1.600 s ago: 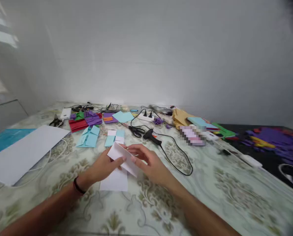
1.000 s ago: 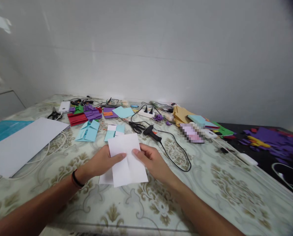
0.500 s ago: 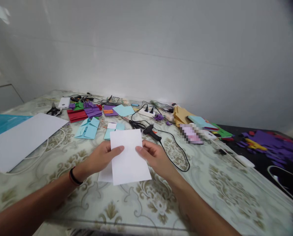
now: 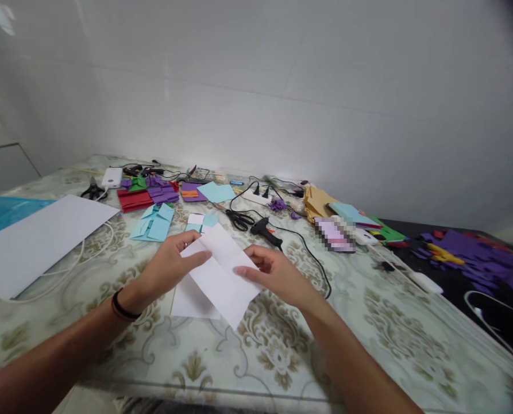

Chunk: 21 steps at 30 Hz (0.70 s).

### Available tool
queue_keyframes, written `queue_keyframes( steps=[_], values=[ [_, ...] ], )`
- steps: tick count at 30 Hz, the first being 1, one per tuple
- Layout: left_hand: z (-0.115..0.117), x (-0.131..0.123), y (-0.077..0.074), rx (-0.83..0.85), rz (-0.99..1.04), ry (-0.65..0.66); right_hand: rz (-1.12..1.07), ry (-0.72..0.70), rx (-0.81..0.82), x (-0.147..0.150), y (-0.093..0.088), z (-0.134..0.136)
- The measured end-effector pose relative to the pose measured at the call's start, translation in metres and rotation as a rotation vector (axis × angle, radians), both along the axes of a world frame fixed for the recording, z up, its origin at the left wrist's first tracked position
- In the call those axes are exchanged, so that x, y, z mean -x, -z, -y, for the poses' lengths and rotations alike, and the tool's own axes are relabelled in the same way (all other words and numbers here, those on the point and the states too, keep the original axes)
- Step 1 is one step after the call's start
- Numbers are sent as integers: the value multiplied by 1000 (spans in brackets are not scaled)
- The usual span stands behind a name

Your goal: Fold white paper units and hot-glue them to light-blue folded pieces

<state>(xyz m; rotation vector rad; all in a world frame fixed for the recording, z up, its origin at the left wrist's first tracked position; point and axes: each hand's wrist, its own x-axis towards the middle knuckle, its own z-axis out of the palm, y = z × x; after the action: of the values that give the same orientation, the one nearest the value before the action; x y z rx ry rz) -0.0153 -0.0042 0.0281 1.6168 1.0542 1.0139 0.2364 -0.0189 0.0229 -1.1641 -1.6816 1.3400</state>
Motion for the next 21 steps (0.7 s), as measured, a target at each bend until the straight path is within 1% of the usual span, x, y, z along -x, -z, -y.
queue_keyframes(
  steps=[2,4,9,11,15,18,21],
  values=[
    [1,-1,1,18,49,-22,-96,49,24,-2,0,-1],
    [1,-2,2,58,92,-10,-155,107,22,-3,0,-1],
    [-3,0,5,160,139,133,-157,235,-73,-1,-1,-1],
    [-3,0,5,177,99,177,-155,240,-76,0,-1,-1],
    [-1,2,3,202,-38,195,-144,192,-67,3,-1,0],
    [1,2,1,214,-65,170,-148,197,-83,3,0,1],
    [1,2,1,202,-13,109,-163,217,-84,3,0,2]
  ],
)
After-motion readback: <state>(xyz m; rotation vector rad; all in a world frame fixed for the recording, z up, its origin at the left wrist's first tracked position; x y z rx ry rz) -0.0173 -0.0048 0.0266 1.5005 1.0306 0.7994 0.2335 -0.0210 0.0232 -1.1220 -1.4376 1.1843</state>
